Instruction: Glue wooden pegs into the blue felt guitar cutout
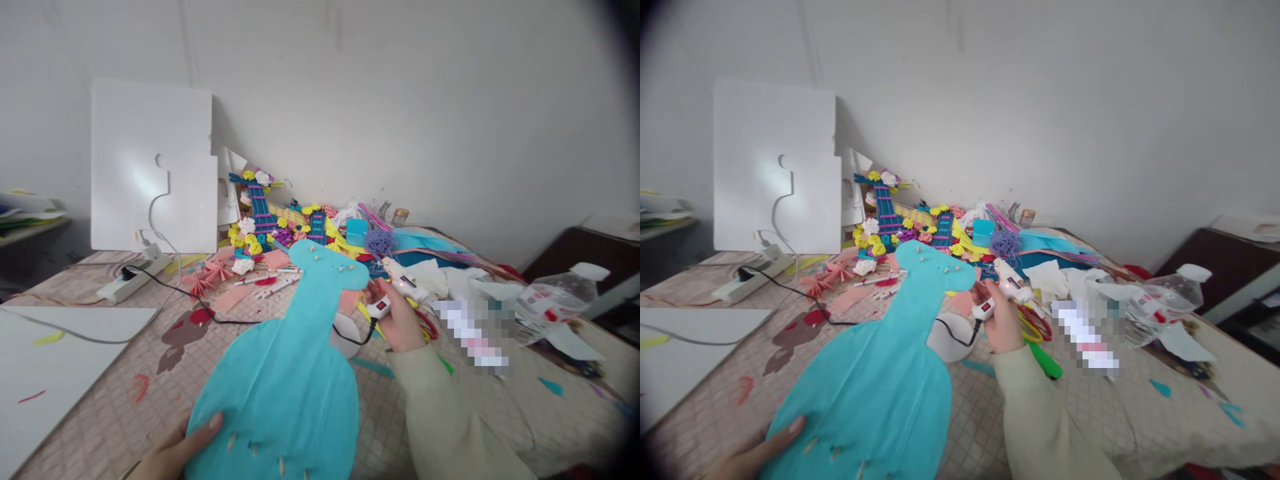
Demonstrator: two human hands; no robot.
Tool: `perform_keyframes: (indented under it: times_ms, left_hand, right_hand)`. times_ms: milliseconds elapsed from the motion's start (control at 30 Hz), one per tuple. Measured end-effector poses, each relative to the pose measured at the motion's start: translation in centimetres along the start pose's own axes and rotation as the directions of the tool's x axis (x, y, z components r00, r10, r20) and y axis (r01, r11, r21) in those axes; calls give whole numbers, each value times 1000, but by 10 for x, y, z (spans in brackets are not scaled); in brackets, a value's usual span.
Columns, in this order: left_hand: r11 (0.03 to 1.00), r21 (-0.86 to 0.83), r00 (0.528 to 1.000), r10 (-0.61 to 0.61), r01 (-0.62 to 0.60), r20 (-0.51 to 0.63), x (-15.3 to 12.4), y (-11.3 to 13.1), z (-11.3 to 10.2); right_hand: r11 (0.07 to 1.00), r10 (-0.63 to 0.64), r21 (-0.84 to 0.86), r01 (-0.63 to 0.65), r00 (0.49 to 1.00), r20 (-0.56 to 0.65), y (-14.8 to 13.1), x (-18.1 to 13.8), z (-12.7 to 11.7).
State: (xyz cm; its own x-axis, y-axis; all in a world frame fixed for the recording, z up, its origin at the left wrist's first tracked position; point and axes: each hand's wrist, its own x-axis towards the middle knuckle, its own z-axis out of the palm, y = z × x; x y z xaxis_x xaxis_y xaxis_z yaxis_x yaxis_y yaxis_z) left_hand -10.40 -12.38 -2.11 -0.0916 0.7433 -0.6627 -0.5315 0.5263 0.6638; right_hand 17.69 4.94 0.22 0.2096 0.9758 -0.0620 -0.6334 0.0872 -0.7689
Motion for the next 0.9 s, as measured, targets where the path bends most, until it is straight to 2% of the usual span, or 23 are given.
perform_keyframes:
  times_ms: [67, 133, 233, 367, 467, 533, 567, 633, 700, 767, 833, 867, 900]
  left_hand:
    - [998, -51, 998, 42, -45, -48, 3, 6, 10]
    - [982, -83, 983, 163, -170, -89, 11, 15, 21]
    - [926, -147, 937, 340, -349, -78, 32, 31, 41]
    - [874, -203, 895, 446, -441, -24, 66, 48, 78]
    - [849, -270, 876, 481, -454, 38, 91, 52, 104]
    - [840, -301, 871, 487, -450, 58, 105, 50, 116]
    - [835, -313, 868, 493, -453, 57, 110, 49, 119]
    - [819, -338, 860, 508, -464, 50, 117, 45, 122]
    - [806, -359, 854, 518, -470, 44, 119, 42, 120]
    - [805, -361, 851, 523, -472, 52, 119, 40, 115]
    - [809, -321, 842, 537, -492, 61, 121, 37, 109]
    - [811, -292, 836, 545, -507, 60, 122, 35, 106]
    - [812, -261, 832, 552, -522, 52, 123, 32, 102]
  right_hand:
    - [1000, -6, -7, 6, 1000, 13, -3, 0, -4]
    - [999, -25, -25, 26, 999, 34, -4, -3, -8]
    - [996, -44, -69, 50, 995, 95, -3, -10, -12]
    - [984, -10, -172, 46, 978, 207, 2, -21, -12]
    - [967, 16, -249, 57, 960, 280, 5, -23, -8]
    - [943, -8, -312, 119, 943, 334, 5, -22, -4]
    - [904, -50, -376, 204, 923, 381, 5, -21, -1]
    - [747, -146, -507, 430, 850, 506, 7, -20, 6]
    - [564, -198, -565, 602, 763, 615, 11, -21, 12]
    - [413, -275, -537, 736, 662, 697, 18, -22, 16]
    - [271, -353, -461, 845, 533, 769, 25, -24, 16]
    - [210, -374, -415, 885, 465, 802, 28, -26, 15]
    - [179, -375, -378, 908, 418, 828, 30, -27, 13]
